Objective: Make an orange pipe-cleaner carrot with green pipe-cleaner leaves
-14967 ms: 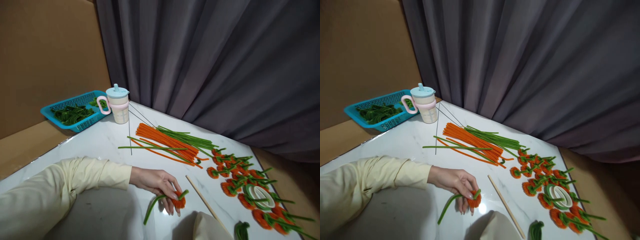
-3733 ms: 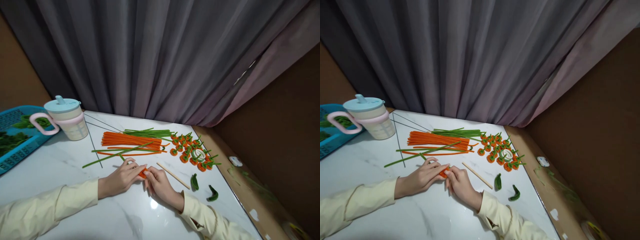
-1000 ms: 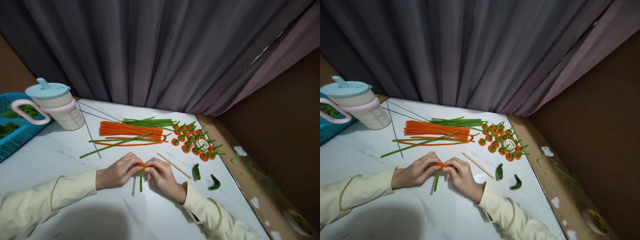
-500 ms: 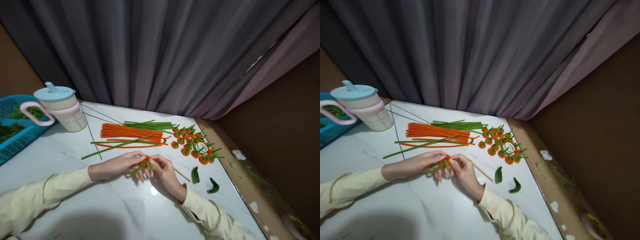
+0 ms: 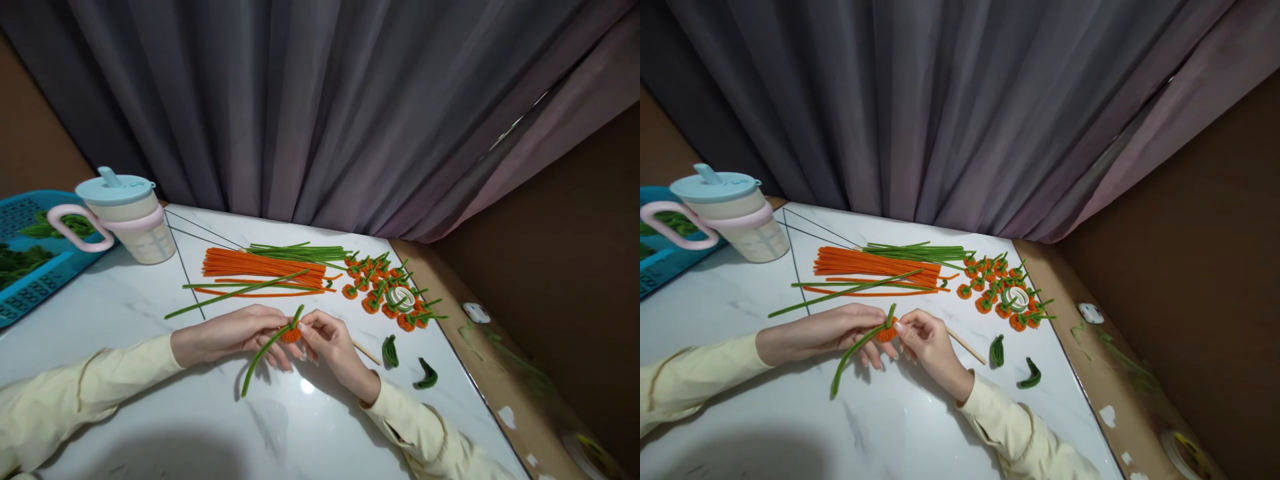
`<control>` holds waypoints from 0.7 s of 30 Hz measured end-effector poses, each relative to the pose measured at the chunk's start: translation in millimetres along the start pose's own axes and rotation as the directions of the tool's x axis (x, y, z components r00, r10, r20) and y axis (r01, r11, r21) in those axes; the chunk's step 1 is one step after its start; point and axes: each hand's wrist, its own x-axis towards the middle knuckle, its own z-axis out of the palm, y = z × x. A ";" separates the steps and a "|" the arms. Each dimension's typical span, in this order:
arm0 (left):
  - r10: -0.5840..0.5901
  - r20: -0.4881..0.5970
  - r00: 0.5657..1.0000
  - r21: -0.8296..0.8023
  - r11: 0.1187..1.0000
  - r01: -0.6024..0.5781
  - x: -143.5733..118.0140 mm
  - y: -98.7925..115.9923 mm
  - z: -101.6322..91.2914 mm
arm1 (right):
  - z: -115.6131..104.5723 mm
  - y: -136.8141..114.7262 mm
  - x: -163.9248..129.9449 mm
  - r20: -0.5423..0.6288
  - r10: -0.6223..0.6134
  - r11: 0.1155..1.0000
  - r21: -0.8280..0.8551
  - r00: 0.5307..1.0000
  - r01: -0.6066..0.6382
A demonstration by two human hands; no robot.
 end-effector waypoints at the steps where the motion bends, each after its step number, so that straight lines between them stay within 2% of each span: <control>1: 0.010 0.007 1.000 0.006 1.000 -0.010 0.3 -0.4 -0.4 | 0.0 -0.4 0.3 -0.002 0.003 1.000 -0.003 1.000 -0.003; 5: 0.041 -0.022 0.999 0.021 0.999 -0.040 3.3 -4.0 0.7 | 0.2 -0.9 2.7 -0.050 -0.003 1.000 -0.003 0.999 0.003; 7: 0.083 -0.101 0.991 0.049 0.996 -0.079 6.2 -7.9 2.7 | 0.5 -1.7 3.5 -0.111 -0.012 1.000 0.017 0.994 0.014; 10: 0.194 -0.228 0.954 0.141 0.976 -0.165 10.9 -16.2 5.2 | 1.7 -4.2 2.6 -0.175 -0.009 1.000 0.010 0.985 0.011; 13: 0.304 -0.316 0.899 0.280 0.935 -0.218 13.4 -23.7 6.0 | 5.2 -6.2 -0.1 -0.145 0.014 0.993 -0.114 0.989 -0.031; 16: 0.361 -0.381 0.851 0.373 0.903 -0.215 12.7 -27.9 6.4 | 10.7 -6.7 -1.9 -0.119 0.059 0.973 -0.213 0.991 -0.084; 21: 0.408 -0.388 0.827 0.351 0.895 -0.277 13.4 -34.3 7.1 | 16.9 -6.8 -3.0 -0.083 0.192 0.971 -0.128 0.978 -0.201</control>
